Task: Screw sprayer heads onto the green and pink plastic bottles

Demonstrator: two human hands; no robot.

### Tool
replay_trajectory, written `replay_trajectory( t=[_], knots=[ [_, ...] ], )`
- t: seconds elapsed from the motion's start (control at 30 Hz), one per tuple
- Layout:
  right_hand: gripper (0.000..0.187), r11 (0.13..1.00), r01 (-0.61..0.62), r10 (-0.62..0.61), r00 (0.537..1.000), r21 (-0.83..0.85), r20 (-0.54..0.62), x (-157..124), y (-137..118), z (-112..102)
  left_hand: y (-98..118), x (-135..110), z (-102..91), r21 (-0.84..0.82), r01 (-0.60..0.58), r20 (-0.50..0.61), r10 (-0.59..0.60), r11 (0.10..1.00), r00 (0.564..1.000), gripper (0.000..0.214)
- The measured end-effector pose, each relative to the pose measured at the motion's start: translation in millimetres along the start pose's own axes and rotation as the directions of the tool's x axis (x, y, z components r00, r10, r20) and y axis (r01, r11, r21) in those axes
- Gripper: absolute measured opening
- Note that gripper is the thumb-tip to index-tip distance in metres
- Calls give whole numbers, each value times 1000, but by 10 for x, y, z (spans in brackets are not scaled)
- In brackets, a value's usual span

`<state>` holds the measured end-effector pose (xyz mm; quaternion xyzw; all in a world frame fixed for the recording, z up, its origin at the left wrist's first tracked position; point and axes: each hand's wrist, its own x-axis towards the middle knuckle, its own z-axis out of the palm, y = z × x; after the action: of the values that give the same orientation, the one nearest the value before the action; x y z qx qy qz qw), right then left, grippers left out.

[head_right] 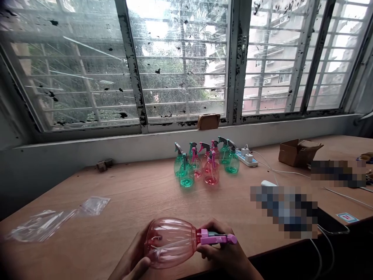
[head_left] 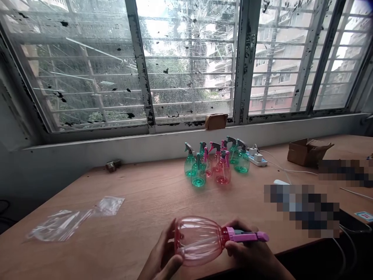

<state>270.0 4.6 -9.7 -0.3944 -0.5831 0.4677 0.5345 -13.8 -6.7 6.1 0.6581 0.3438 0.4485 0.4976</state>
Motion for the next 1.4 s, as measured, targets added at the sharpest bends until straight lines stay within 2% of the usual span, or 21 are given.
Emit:
replay_trajectory(
  t=[0.1,0.23,0.37,0.47,0.57,0.73,0.83,0.9,0.97,1.07,1.17,1.3,1.4],
  knots=[
    [39,999,-24,23,1000,33,8,-6,0,-13,34,-10,12,-50,34,67,-30,998,997,64],
    [39,994,-67,64,997,91,30,4,-6,-11,80,-10,70,51,-92,-12,92,995,996,76],
    [40,999,-15,15,1000,46,-3,-10,5,16,43,-1,58,21,-92,-5,92,996,996,99],
    [41,999,-17,16,1000,-36,-9,-25,3,35,15,8,19,-31,-16,4,16,999,1000,86],
    [42,998,-45,45,999,-47,14,-28,-15,37,42,11,23,-32,58,22,-58,998,998,76],
    [42,994,-105,106,994,-24,37,-24,-40,8,98,-6,81,121,-129,-38,134,984,990,74],
    [40,996,-84,84,996,6,39,-20,-36,-6,80,-8,73,100,-159,-35,163,982,986,86],
    [39,1000,-22,21,999,8,29,-15,-27,-6,64,0,48,20,-113,-35,113,993,993,91],
    [38,1000,31,-31,999,1,9,-8,-16,0,61,11,21,-14,-24,-12,24,1000,1000,79],
    [39,1000,20,-20,1000,1,-10,4,-7,6,89,16,8,-3,69,51,-69,998,996,62],
    [41,1000,-26,26,1000,14,-14,15,-14,-3,142,3,46,1,30,49,-30,1000,998,69],
    [46,998,-64,63,998,11,6,23,-45,-12,185,-9,92,255,-108,-64,129,961,990,69],
    [42,997,-67,67,998,35,-5,20,-74,8,146,-7,64,140,-70,-35,75,988,997,88]
  ],
)
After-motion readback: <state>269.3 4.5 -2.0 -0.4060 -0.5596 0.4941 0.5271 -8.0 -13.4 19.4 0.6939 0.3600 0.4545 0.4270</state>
